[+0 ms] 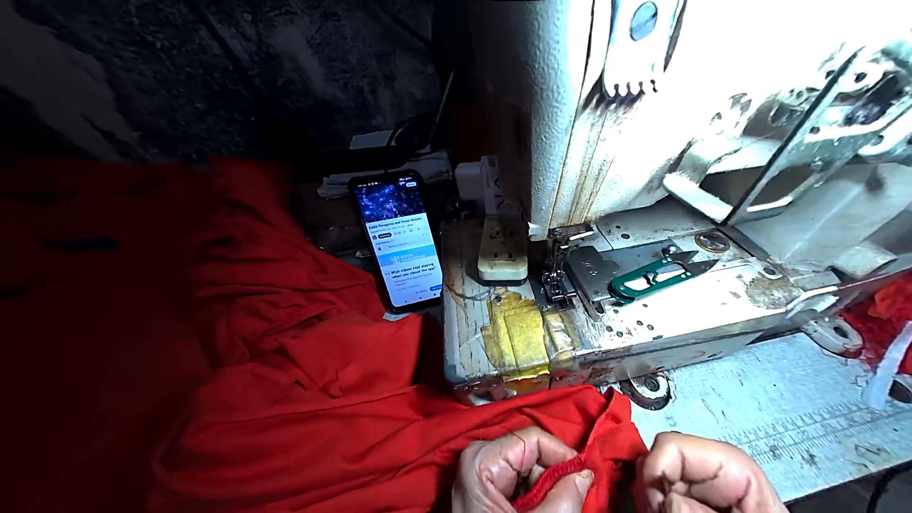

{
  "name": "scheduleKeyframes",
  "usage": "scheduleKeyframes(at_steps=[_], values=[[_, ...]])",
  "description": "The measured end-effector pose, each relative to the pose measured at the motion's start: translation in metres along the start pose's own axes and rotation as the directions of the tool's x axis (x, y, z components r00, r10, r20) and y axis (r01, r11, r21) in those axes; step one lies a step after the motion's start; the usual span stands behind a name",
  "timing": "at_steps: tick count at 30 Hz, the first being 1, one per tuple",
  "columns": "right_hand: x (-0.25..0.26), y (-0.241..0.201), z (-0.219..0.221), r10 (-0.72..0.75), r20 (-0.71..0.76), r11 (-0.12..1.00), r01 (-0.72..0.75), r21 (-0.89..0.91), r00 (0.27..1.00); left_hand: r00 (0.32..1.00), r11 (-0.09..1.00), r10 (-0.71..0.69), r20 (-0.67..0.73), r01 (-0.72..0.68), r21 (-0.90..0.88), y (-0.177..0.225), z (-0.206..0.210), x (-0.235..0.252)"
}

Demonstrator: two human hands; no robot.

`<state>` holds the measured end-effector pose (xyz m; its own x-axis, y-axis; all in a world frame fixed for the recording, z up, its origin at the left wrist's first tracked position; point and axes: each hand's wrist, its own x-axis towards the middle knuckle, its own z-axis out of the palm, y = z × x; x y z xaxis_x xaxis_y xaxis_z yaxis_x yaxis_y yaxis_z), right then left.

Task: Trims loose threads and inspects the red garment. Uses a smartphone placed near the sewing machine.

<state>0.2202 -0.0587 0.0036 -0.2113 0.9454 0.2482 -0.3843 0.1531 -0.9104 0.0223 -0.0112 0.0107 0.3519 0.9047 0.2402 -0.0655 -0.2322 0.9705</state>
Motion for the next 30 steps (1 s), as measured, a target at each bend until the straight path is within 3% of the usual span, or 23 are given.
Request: scheduleKeyframes(at_steps=[3, 6, 7, 9, 11, 16, 20, 23, 27, 30], values=[[-0.005, 0.004, 0.004, -0.060, -0.118, 0.998, 0.056, -0.033, 0.991, 0.999, 0.999, 0.015, 0.041, -0.014, -0.034, -0.001, -0.004, -0.002], [-0.003, 0.005, 0.005, -0.280, -0.190, 0.894, 0.183, -0.409, 0.941, 0.997, 0.997, 0.042, 0.070, -0.037, -0.063, -0.004, -0.005, -0.001], [0.000, 0.003, 0.004, -0.341, -0.163, 0.831, 0.216, -0.512, 0.926, 0.995, 0.997, 0.048, 0.082, -0.043, -0.064, -0.004, -0.005, -0.001], [0.006, -0.004, 0.002, -0.329, -0.033, 0.751, 0.240, -0.615, 0.944, 0.993, 0.997, 0.058, 0.100, -0.052, -0.061, -0.004, -0.004, 0.000], [0.012, -0.009, 0.003, -0.212, 0.034, 0.759, 0.186, -0.624, 0.977, 0.994, 0.998, 0.062, 0.092, -0.059, -0.036, -0.003, -0.003, 0.000], [0.009, -0.007, 0.011, -0.053, -0.201, 0.825, -0.070, -0.560, 0.978, 0.998, 0.998, 0.063, -0.011, -0.063, 0.006, -0.003, 0.004, 0.001], [0.005, -0.003, 0.010, 0.025, -0.279, 0.878, -0.154, -0.453, 0.960, 0.996, 0.995, -0.091, -0.001, 0.091, 0.037, 0.003, 0.000, 0.006], [0.004, -0.004, 0.010, 0.018, -0.322, 0.871, -0.173, -0.461, 0.947, 0.984, 0.984, -0.175, 0.041, 0.175, 0.008, 0.003, -0.004, 0.008], [-0.005, -0.008, 0.004, -0.150, -0.335, 0.769, -0.103, -0.631, 0.930, 0.990, 1.000, 0.007, 0.139, -0.009, 0.017, -0.005, -0.014, 0.006], [-0.015, -0.016, 0.005, -0.197, -0.295, 0.781, -0.033, -0.624, 0.935, 0.983, 0.999, 0.048, 0.177, -0.047, -0.012, -0.007, -0.016, 0.006]])
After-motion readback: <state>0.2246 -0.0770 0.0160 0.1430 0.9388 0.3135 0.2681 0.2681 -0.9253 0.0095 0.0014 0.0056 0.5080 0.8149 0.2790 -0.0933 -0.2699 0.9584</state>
